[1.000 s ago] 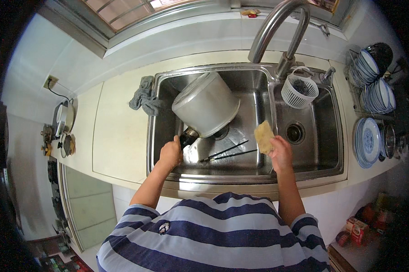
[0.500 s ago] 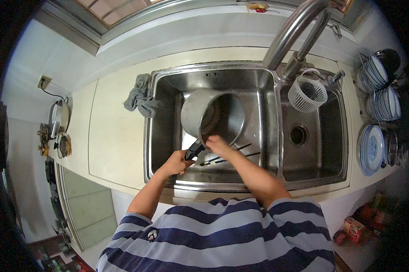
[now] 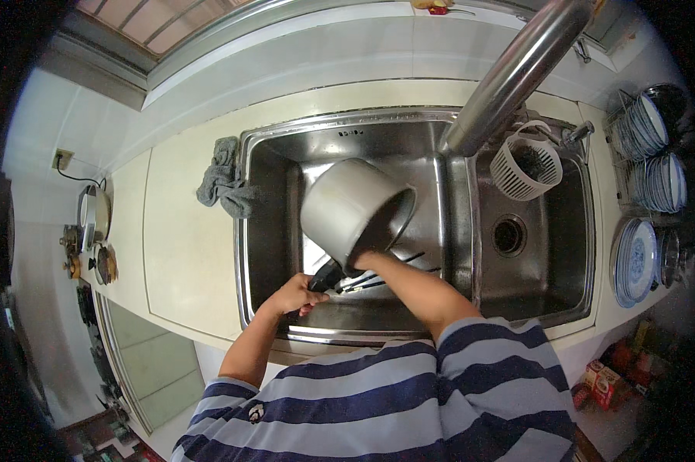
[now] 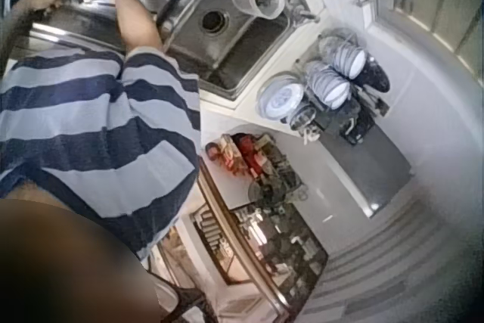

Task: The person scoops cooked rice from a rice cooker into a bowl using a rice paddle, then closes the cooker. The person then washes a metal pot in the sink using a sponge and running water.

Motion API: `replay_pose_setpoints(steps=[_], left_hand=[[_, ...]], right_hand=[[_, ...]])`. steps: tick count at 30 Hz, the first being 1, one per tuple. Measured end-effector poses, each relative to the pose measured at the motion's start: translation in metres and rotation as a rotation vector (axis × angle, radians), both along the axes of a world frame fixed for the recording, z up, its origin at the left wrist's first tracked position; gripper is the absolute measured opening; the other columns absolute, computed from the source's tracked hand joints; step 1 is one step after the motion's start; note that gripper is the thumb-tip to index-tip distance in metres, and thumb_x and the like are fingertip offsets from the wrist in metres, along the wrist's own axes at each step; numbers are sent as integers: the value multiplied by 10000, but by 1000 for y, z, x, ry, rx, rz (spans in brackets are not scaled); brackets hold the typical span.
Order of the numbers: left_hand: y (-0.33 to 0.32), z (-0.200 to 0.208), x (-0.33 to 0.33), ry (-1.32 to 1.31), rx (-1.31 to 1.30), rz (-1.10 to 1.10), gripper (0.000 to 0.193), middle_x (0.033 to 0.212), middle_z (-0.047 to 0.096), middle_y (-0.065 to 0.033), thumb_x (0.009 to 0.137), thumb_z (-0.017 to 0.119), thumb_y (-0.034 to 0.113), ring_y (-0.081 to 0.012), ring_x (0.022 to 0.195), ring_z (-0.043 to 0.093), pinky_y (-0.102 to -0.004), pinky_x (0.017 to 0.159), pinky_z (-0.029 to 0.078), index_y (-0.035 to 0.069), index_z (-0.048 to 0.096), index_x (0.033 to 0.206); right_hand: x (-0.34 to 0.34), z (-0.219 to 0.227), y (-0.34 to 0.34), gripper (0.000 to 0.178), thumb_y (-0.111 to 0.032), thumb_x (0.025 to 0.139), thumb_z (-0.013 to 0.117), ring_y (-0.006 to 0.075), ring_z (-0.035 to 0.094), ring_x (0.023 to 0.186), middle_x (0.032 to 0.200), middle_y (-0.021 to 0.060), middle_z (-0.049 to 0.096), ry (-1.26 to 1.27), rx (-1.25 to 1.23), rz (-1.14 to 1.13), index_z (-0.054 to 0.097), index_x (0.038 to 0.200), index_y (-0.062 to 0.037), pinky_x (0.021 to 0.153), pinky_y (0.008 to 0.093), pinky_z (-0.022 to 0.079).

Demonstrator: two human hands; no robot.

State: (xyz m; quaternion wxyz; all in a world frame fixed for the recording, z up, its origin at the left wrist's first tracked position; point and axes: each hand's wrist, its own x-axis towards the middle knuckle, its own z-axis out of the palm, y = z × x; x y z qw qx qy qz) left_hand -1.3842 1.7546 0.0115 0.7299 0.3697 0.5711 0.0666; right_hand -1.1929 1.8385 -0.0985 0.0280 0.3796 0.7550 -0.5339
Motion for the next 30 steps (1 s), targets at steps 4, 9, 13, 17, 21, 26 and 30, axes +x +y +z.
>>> replay_pose_setpoints(steps=[4,9,13,17,21,26,30], left_hand=[[-3,-3,-9,-189,-29,167,165,507,454,-5,777,668,81,-79,371,403,-245,348,307,7,545,697],[-2,-3,-24,-206,-142,222,184,548,471,-33,785,649,47,-96,380,400,-258,354,308,7,508,672],[-2,-8,-25,-217,-89,188,122,562,471,-29,786,642,37,-93,393,404,-250,355,302,-4,534,746],[-5,-15,-30,-200,-148,170,173,589,471,-26,796,624,32,-90,397,397,-250,363,314,-21,564,950],[-5,-17,-32,-254,-157,173,280,592,461,-21,806,608,37,-89,398,393,-250,363,313,-12,541,1074],[-3,-12,-22,-210,-101,77,167,590,450,-17,812,577,17,-82,398,371,-245,355,297,-2,529,970],[-1,-6,-17,-178,-106,81,109,563,433,-14,796,550,-6,-87,384,376,-245,339,292,2,491,888]], right_hand=[[20,46,-14,569,-407,941,282,239,218,1340,1445,122,254,284,-259,-9,260,1393,-62,1090,373,159],[75,69,33,784,-600,870,312,258,73,1373,1486,122,102,-465,690,532,204,1400,-33,1109,396,45],[23,65,-26,756,-600,870,310,328,117,1357,1465,174,145,-229,-8,166,328,1318,8,1106,414,75],[31,74,-36,734,-556,866,385,320,169,1344,1445,184,197,-68,270,186,317,1323,15,1097,434,107],[74,71,3,802,-578,845,411,284,122,1363,1460,163,176,-371,722,332,228,1388,-17,1100,420,94],[-15,82,-56,888,-663,851,275,323,95,1361,1465,196,123,231,55,-328,207,1373,52,1100,403,80],[-12,133,15,789,-661,853,298,290,279,1291,1339,164,384,1220,-1141,-1005,335,1314,-22,1081,390,144]])
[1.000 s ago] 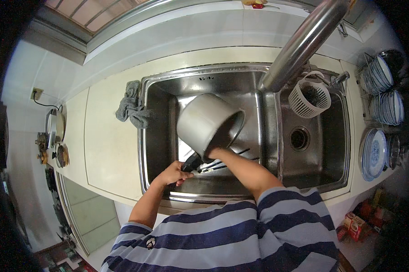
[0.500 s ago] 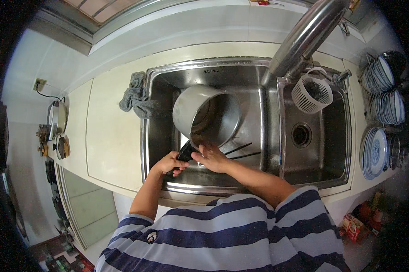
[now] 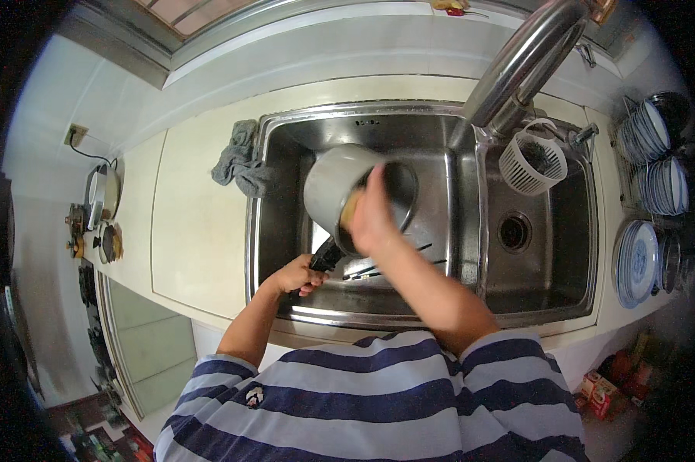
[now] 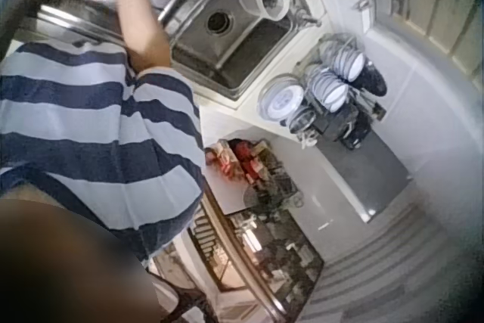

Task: The person scoops cooked rice from a rice cooker into a bowl using a rice paddle, then closes the cooker. The person then washes a metal pot in the sink using a sponge and running water.

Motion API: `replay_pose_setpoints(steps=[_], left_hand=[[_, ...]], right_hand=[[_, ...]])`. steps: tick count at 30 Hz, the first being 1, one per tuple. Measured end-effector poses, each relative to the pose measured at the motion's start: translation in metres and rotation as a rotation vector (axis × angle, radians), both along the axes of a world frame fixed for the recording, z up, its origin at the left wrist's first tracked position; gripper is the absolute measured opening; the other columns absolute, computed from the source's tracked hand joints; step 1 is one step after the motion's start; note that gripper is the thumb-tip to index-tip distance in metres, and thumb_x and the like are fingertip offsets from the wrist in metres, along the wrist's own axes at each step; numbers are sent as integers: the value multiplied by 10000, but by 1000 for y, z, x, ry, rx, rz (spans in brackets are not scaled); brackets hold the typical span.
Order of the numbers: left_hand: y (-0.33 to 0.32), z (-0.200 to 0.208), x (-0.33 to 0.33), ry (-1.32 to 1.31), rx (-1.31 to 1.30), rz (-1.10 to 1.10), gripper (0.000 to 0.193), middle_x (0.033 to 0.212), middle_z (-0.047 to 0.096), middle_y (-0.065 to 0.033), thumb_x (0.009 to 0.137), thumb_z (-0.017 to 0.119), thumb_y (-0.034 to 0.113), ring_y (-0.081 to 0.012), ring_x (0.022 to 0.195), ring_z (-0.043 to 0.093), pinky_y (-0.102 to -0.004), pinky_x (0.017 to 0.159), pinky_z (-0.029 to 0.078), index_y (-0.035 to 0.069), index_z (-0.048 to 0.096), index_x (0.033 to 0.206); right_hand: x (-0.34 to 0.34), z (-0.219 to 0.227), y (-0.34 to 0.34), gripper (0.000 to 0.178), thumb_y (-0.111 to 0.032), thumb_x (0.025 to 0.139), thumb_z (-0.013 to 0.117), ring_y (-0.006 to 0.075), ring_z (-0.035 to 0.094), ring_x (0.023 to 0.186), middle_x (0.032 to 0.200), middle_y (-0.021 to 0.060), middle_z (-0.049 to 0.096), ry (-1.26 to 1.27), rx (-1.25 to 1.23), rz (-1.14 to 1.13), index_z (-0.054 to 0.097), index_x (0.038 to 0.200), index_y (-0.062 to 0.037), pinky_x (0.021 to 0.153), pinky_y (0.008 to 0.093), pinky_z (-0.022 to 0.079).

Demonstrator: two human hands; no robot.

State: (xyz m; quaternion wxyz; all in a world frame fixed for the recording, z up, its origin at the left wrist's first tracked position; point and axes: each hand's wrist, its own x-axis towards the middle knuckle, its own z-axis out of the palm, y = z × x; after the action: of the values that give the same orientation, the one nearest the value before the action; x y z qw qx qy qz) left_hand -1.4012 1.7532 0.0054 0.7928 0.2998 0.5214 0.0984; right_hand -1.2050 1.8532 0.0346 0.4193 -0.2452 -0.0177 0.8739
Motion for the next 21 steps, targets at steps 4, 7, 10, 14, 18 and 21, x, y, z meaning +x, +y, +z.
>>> replay_pose_setpoints(steps=[4,7,10,14,18,21], left_hand=[[-7,5,15,118,125,-2,130,539,418,-16,773,515,-16,-97,359,380,-256,314,300,5,479,897],[-8,9,29,187,173,21,93,529,420,-27,773,501,-26,-109,358,386,-268,317,314,-4,459,853],[-5,10,39,114,154,133,63,516,409,-26,781,497,-34,-110,366,369,-269,333,318,0,459,743],[-2,9,34,-69,-19,242,66,535,412,-10,764,506,-32,-87,373,355,-259,343,319,14,483,805],[-5,15,20,-246,-94,366,165,572,430,7,806,585,44,-60,375,353,-221,320,278,0,513,947],[-5,19,20,-321,-169,202,210,567,428,4,821,607,95,-66,373,361,-222,324,281,-9,540,990]], right_hand=[[-5,39,62,670,-606,860,392,236,448,1130,1194,111,516,-412,-113,-107,439,1221,-43,1006,362,260],[-49,34,21,531,-457,908,428,265,485,1024,1110,180,520,-803,325,-176,466,1083,43,873,362,367],[-52,9,-43,534,-288,919,432,411,448,1100,1178,312,439,-1263,896,-68,288,1275,82,927,428,352],[13,-25,-74,489,-221,905,455,361,421,1184,1283,255,412,-1507,1517,244,353,1286,68,999,424,319],[67,-53,-26,301,-225,882,455,307,457,1102,1060,126,622,-1692,1827,630,582,1133,-114,931,426,366],[86,-81,27,199,-201,804,560,276,536,952,926,101,640,-1797,1749,1257,641,942,-83,797,401,429]])
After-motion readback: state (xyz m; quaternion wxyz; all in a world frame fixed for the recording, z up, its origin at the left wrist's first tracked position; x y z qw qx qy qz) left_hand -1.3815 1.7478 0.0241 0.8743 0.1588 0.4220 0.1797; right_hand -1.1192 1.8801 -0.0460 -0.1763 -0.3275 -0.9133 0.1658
